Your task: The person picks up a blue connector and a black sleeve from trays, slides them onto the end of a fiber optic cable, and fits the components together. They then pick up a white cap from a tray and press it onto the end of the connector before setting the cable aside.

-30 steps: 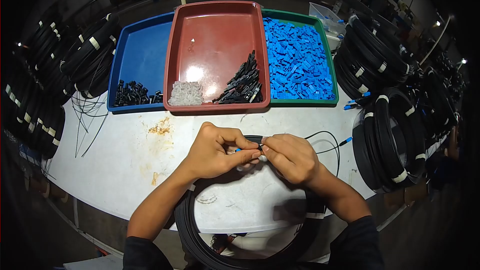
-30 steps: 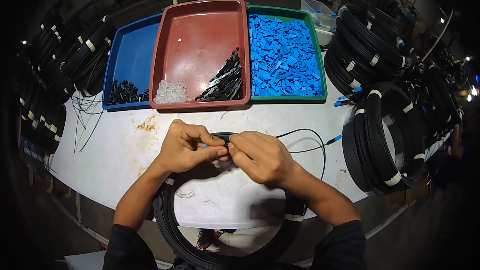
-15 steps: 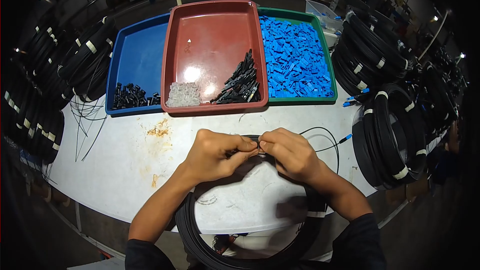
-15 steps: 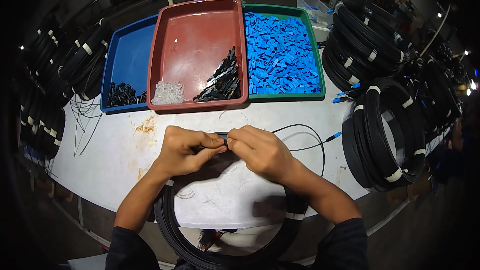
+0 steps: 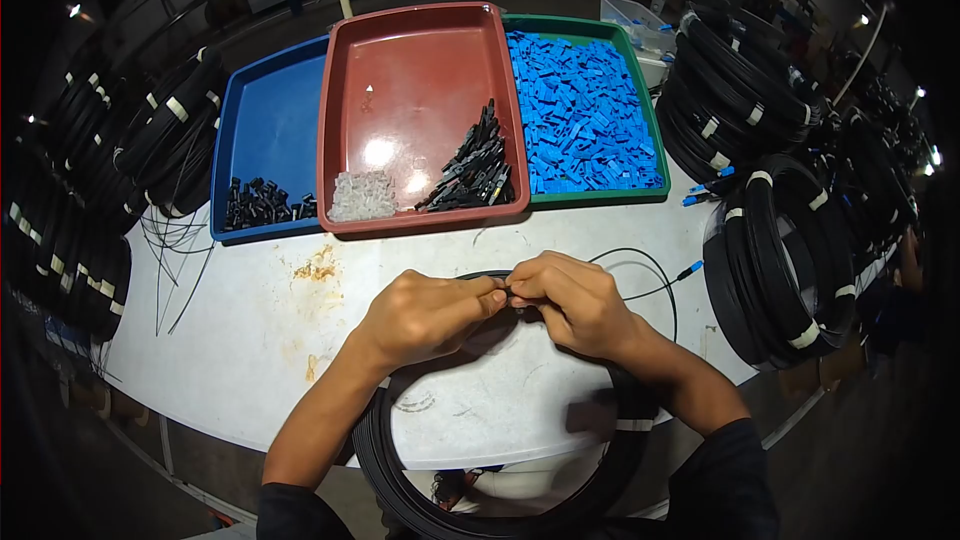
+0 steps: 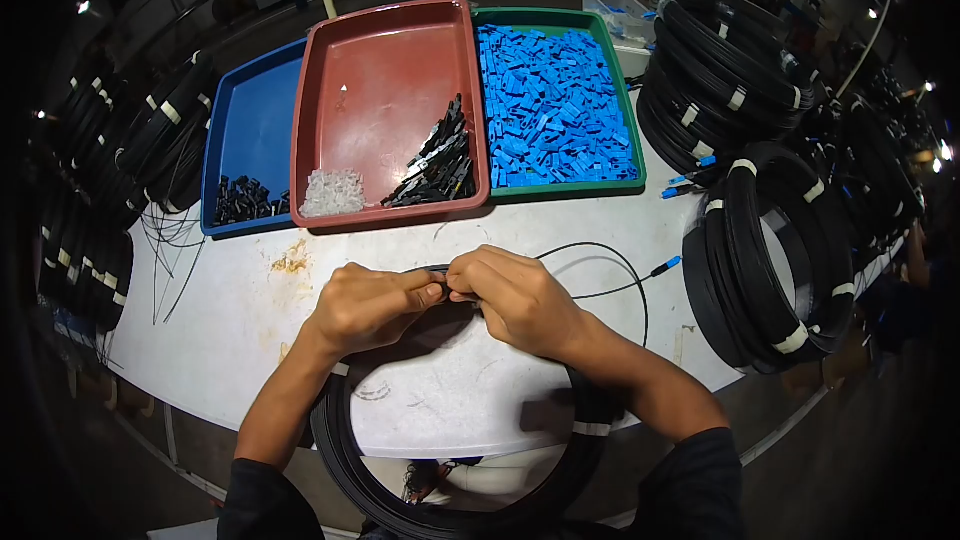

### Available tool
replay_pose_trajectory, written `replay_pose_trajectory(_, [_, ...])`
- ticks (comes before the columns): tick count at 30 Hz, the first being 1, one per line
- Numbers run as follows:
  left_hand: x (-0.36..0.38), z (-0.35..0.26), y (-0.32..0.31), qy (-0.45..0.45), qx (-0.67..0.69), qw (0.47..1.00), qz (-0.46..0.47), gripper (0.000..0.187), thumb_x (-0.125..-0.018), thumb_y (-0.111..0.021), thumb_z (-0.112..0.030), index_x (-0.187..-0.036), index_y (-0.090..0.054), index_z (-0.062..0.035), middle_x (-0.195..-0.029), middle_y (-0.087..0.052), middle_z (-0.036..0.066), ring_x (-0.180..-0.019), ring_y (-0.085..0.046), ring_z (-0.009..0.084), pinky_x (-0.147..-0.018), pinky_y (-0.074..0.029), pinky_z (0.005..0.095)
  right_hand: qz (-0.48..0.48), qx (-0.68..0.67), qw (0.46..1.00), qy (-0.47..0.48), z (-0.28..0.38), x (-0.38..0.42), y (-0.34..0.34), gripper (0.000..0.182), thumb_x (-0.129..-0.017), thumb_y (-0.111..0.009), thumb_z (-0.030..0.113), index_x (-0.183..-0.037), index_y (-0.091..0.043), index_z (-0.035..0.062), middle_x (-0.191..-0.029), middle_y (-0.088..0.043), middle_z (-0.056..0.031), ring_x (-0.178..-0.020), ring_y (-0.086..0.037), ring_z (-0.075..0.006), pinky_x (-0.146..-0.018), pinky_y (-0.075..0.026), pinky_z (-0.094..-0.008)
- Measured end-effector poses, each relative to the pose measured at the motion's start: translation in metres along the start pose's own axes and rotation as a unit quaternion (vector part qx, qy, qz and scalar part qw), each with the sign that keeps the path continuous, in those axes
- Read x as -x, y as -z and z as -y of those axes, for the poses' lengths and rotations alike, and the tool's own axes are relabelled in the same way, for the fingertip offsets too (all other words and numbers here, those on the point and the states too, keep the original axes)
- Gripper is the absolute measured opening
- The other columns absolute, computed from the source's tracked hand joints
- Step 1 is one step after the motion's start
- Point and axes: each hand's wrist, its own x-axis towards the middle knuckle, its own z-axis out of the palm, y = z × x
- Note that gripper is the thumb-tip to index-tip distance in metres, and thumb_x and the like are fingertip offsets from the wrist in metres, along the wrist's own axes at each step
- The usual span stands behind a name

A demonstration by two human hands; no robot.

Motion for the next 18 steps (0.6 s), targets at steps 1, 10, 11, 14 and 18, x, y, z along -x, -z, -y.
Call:
replay_pose_trajectory(1, [-0.001, -0.002, 0.0, 0.001, -0.001, 1.0, -0.002, 0.003, -0.082, -0.077, -0.002, -0.082, -0.074, -0.0004, -0.086, -0.077, 0.012, -0.065, -0.074, 0.0154, -0.052, -0.058, 0.0268, -0.017, 0.053, 0.997, 0.053, 0.001, 0.0, 0.001, 0.017, -0.073, -0.063, -0.017, -0.084, -0.057, -0.0053, -0.089, -0.066, -0.0157, -0.073, -0.067, -0.028, -0.064, -0.056, -0.0369])
replay_pose_trajectory(10, [-0.002, -0.005, 0.0, -0.035, -0.025, 0.999, 0.022, 0.007, -0.077, -0.077, 0.004, -0.08, -0.073, -0.0012, -0.082, -0.076, 0.012, -0.061, -0.072, 0.0184, -0.046, -0.056, 0.0273, 0.017, 0.026, 0.999, -0.032, 0.003, 0.0, 0.006, 0.014, -0.072, -0.063, -0.016, -0.074, -0.057, -0.0039, -0.085, -0.068, -0.0147, -0.073, -0.068, -0.0277, -0.064, -0.056, -0.036])
replay_pose_trajectory(11, [-0.003, -0.005, 0.0, -0.036, -0.022, 0.999, 0.023, 0.007, -0.077, -0.077, 0.004, -0.08, -0.073, -0.0012, -0.082, -0.076, 0.012, -0.061, -0.072, 0.0184, -0.046, -0.056, 0.0273, 0.015, 0.027, 0.999, -0.034, 0.001, 0.001, 0.006, 0.014, -0.072, -0.063, -0.016, -0.074, -0.057, -0.0039, -0.085, -0.068, -0.0147, -0.073, -0.068, -0.0277, -0.064, -0.056, -0.036])
replay_pose_trajectory(14, [-0.007, -0.006, 0.006, -0.152, -0.155, 0.974, 0.071, 0.006, -0.079, -0.076, 0.003, -0.083, -0.072, 0.0004, -0.087, -0.076, 0.011, -0.062, -0.072, 0.0176, -0.045, -0.055, 0.0264, 0.056, -0.168, 0.96, -0.218, -0.003, -0.003, 0.003, 0.015, -0.076, -0.059, -0.019, -0.084, -0.061, -0.0063, -0.083, -0.068, -0.0183, -0.075, -0.071, -0.0293, -0.065, -0.056, -0.0358])
replay_pose_trajectory(18, [0.002, 0.001, 0.003, -0.004, -0.037, 0.999, 0.036, 0.003, -0.082, -0.076, -0.004, -0.084, -0.074, -0.0021, -0.09, -0.078, 0.011, -0.064, -0.073, 0.0145, -0.05, -0.056, 0.0269, 0.018, -0.093, 0.989, -0.115, -0.001, -0.003, -0.002, 0.015, -0.074, -0.061, -0.019, -0.082, -0.059, -0.0065, -0.084, -0.068, -0.0163, -0.074, -0.07, -0.0281, -0.063, -0.056, -0.036])
